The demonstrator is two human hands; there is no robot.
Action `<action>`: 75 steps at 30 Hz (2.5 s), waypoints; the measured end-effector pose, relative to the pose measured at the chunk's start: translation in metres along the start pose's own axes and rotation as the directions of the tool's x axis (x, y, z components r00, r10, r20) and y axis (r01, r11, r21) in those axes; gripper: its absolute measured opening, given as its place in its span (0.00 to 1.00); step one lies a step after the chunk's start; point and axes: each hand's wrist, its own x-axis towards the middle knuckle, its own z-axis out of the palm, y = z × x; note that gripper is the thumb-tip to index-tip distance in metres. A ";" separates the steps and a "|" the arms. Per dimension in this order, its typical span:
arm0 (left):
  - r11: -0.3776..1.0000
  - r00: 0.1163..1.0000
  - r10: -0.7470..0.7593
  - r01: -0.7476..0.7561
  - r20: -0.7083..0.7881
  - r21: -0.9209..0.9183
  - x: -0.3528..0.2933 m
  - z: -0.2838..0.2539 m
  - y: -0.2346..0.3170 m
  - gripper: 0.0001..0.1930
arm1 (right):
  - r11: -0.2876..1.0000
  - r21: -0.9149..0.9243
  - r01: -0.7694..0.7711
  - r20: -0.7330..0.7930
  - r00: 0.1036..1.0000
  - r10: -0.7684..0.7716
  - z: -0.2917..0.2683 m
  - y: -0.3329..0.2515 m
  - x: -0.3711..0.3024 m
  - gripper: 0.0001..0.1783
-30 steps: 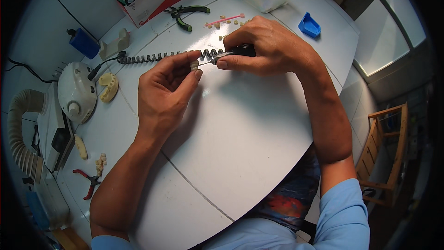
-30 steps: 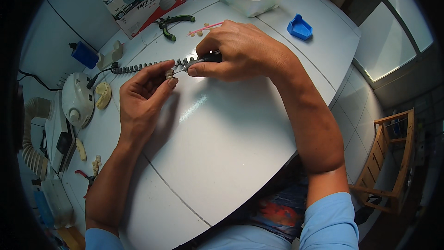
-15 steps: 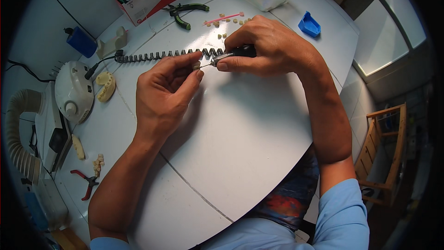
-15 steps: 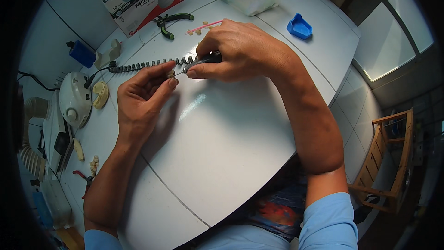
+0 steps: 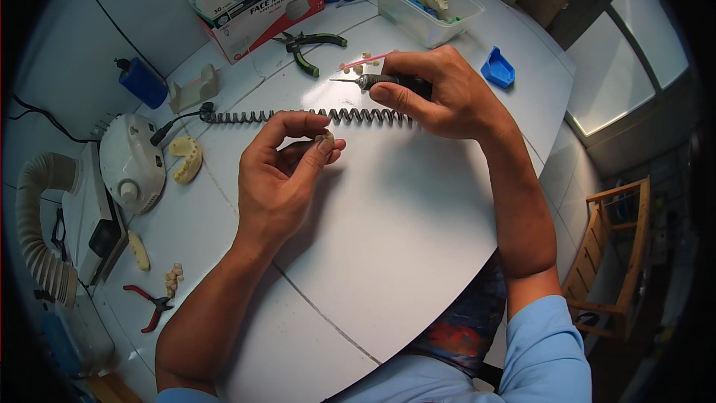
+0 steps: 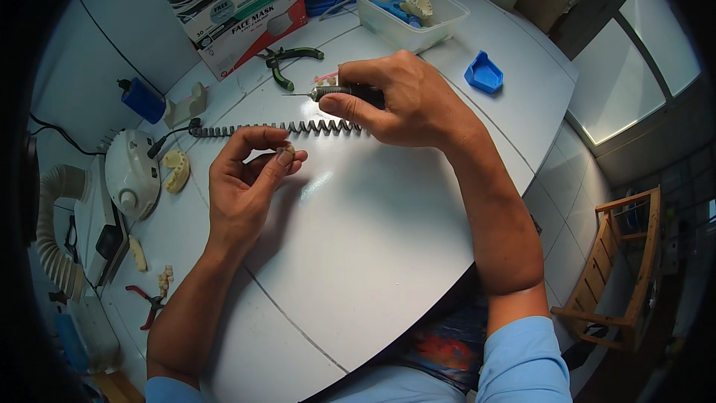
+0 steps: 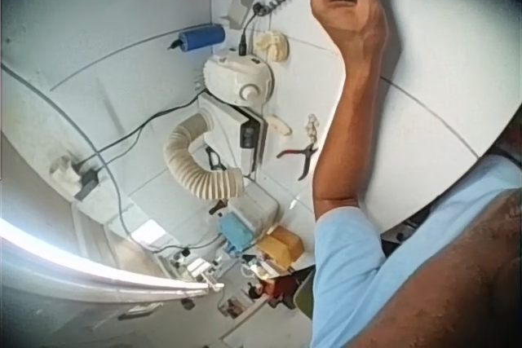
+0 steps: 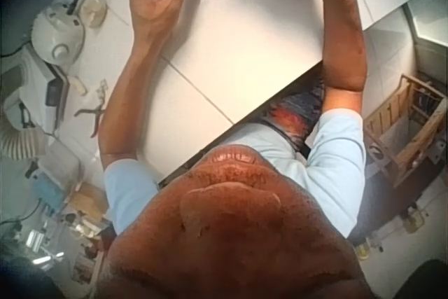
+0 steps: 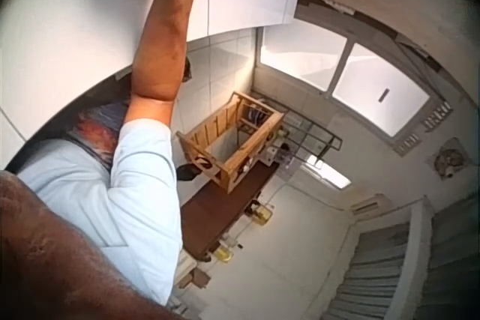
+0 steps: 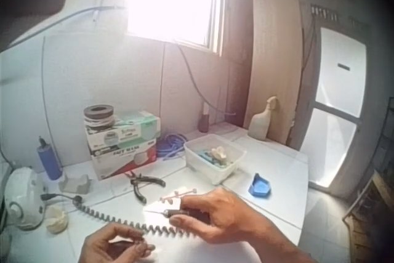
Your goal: Using a dental rotary tool to refine or drill a dental crown on a laboratory workbench.
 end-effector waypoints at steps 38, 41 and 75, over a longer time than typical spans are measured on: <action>0.970 0.972 -0.234 0.230 -0.037 -0.075 -0.005 0.003 0.014 0.06 | 0.984 -0.163 0.078 0.277 0.960 -0.031 -0.001 -0.005 0.000 0.32; 0.971 0.972 -0.233 0.231 -0.031 -0.064 -0.005 0.002 0.014 0.06 | 0.984 -0.167 0.060 0.267 0.964 -0.014 0.001 -0.005 0.000 0.32; 0.982 0.982 -0.185 0.186 -0.027 0.025 -0.005 0.001 0.014 0.08 | 0.984 -0.142 0.107 0.243 0.968 -0.070 0.003 -0.004 -0.001 0.32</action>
